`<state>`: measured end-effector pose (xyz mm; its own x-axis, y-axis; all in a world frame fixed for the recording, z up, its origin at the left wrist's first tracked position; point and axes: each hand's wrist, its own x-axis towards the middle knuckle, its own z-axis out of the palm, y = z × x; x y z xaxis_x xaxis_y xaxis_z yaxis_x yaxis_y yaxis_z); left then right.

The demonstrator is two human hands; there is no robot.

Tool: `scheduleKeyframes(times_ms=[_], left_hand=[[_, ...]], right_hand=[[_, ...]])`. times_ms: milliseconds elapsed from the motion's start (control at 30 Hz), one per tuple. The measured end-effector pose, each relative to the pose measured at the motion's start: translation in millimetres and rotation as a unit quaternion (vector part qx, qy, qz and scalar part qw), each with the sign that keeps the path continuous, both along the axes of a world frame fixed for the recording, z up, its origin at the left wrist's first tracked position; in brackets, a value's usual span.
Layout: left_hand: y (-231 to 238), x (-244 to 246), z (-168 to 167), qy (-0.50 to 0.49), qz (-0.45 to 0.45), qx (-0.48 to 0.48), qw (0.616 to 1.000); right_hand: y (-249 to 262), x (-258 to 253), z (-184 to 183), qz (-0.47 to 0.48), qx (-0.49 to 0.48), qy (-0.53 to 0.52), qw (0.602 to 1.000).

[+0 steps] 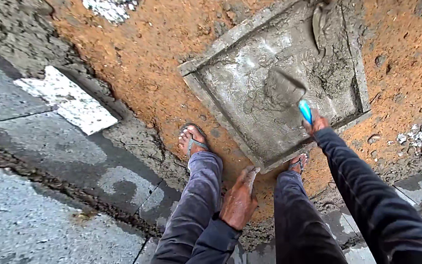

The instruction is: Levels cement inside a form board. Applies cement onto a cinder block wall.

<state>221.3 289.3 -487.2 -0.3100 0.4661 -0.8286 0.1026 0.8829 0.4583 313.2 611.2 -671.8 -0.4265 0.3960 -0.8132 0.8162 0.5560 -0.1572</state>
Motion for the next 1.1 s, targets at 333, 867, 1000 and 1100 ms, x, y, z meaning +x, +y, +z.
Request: scheduleKeyframes(times_ms=[333,867,1000,1100], left_hand=[[0,-3,-1,-0.010,0.008,-0.011,1.000],[4,-5,-5,-0.016,0.018,-0.007,1.000],[-1,0,-8,0.005,0.022,0.019,1.000],[-1,2,-8,0.004,0.018,0.019,1.000]], right_hand=[[3,-10,-24,0.117,-0.051,-0.065,0.990],[-136,-54,60,-0.311,-0.237,-0.109,0.914],[-119,-27,60,-0.241,-0.116,-0.075,0.961],[-102,24,31,-0.313,-0.031,-0.089,0.945]])
